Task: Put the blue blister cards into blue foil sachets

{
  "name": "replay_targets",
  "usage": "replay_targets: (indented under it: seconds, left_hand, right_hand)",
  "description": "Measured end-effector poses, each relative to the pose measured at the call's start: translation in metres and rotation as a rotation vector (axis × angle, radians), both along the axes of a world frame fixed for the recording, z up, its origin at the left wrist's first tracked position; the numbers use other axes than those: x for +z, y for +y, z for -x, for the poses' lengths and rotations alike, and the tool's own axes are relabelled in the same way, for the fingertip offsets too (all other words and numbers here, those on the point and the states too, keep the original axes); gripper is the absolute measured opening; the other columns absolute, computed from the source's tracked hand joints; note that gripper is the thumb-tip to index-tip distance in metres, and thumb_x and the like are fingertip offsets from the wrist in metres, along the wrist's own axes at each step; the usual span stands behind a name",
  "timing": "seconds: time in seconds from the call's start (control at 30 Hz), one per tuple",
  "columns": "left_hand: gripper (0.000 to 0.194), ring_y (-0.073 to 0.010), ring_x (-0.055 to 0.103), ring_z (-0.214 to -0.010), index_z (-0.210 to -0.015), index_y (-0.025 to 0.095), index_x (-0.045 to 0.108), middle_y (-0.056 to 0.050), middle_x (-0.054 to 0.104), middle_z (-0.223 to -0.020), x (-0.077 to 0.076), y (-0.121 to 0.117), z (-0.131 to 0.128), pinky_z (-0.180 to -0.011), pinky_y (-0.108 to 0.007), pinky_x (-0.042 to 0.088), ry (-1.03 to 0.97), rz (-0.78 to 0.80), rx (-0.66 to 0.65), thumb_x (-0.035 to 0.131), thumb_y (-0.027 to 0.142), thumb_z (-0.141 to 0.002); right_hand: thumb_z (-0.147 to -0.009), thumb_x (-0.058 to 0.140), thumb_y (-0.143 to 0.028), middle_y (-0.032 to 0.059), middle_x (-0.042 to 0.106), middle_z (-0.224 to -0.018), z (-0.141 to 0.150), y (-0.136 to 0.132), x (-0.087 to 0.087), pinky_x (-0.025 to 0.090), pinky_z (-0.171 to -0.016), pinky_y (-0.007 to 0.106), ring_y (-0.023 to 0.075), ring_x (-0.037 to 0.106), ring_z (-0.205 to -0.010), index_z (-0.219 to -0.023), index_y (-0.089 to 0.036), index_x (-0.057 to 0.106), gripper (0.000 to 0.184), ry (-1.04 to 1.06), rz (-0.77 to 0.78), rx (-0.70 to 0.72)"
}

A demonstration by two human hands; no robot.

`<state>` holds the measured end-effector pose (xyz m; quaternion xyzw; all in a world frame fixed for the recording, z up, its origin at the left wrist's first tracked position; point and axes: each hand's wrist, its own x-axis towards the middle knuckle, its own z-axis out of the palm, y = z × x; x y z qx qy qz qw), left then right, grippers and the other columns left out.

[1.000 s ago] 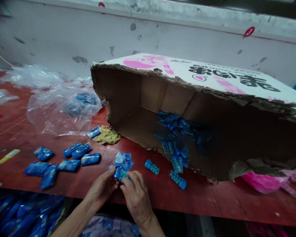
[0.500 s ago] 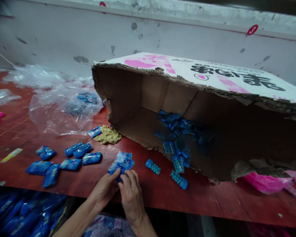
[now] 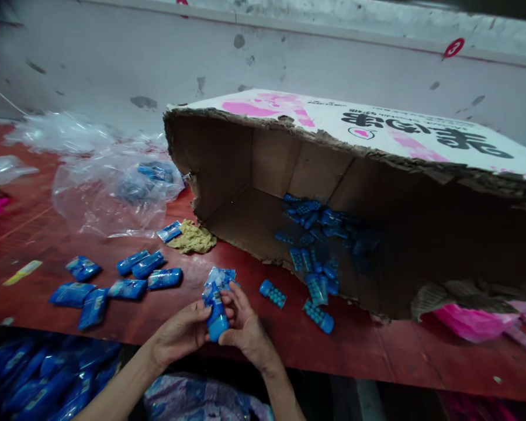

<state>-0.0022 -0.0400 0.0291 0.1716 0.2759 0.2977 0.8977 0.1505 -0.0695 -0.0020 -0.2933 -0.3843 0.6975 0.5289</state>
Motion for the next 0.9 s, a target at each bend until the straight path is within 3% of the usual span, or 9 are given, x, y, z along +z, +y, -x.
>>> replay_targets:
  seconds: [0.1, 0.23, 0.53, 0.67, 0.77, 0.9]
  left_hand:
    - [0.026, -0.019, 0.064, -0.081, -0.095, 0.011, 0.064, -0.009, 0.071, -0.083, 0.0, 0.0, 0.0, -0.075, -0.029, 0.046, -0.045, -0.039, -0.044, 0.063, 0.015, -0.069]
    - [0.029, -0.0186, 0.064, -0.083, -0.094, 0.009, 0.065, -0.011, 0.071, -0.088, -0.002, -0.001, -0.001, -0.076, -0.027, 0.045, -0.058, -0.025, -0.06, 0.067, 0.017, -0.066]
    - [0.015, -0.0117, 0.062, -0.065, -0.08, 0.014, 0.066, -0.002, 0.07, -0.074, -0.001, -0.023, -0.018, -0.073, -0.028, 0.047, 0.02, 0.125, 0.148, 0.069, 0.019, -0.066]
    - [0.013, -0.0126, 0.064, -0.068, -0.081, 0.015, 0.066, -0.002, 0.071, -0.078, 0.002, -0.03, -0.025, -0.072, -0.028, 0.049, 0.091, 0.195, 0.253, 0.066, 0.022, -0.07]
    - [0.017, -0.0144, 0.064, -0.071, -0.082, 0.014, 0.066, -0.004, 0.07, -0.076, 0.003, -0.032, -0.028, -0.074, -0.028, 0.048, 0.127, 0.162, 0.282, 0.064, 0.028, -0.072]
    - [0.02, -0.0164, 0.065, -0.073, -0.084, 0.013, 0.066, -0.004, 0.07, -0.072, 0.005, -0.033, -0.03, -0.075, -0.029, 0.048, 0.172, 0.091, 0.325, 0.062, 0.03, -0.073]
  right_hand:
    - [-0.046, 0.085, -0.031, 0.0014, 0.043, -0.13, -0.001, -0.001, 0.006, 0.045, -0.08, 0.027, 0.0201, 0.048, -0.112, -0.125, -0.039, 0.041, 0.09, 0.077, 0.054, 0.081]
    - [-0.046, 0.085, -0.025, -0.0016, 0.048, -0.123, -0.005, -0.002, 0.007, 0.043, -0.082, 0.024, 0.0173, 0.047, -0.112, -0.12, -0.04, 0.047, 0.084, 0.058, 0.068, 0.078]
    - [-0.059, 0.074, -0.046, 0.0045, 0.055, -0.112, -0.005, -0.006, 0.005, 0.041, -0.087, 0.032, 0.0209, 0.053, -0.103, -0.124, -0.03, 0.046, 0.072, -0.058, -0.017, 0.016]
    - [-0.069, 0.064, -0.05, 0.0051, 0.056, -0.11, -0.003, -0.013, 0.008, 0.044, -0.082, 0.029, 0.0185, 0.057, -0.093, -0.127, -0.028, 0.042, 0.065, -0.209, -0.057, -0.056]
    - [-0.076, 0.056, -0.052, 0.0053, 0.058, -0.107, 0.003, -0.017, 0.004, 0.046, -0.077, 0.029, 0.0171, 0.059, -0.083, -0.13, -0.027, 0.038, 0.062, -0.325, -0.089, -0.145]
    - [-0.082, 0.053, -0.043, 0.0045, 0.06, -0.108, 0.015, -0.02, -0.006, 0.042, -0.085, 0.03, 0.019, 0.056, -0.095, -0.131, -0.029, 0.036, 0.054, -0.533, -0.148, -0.317]
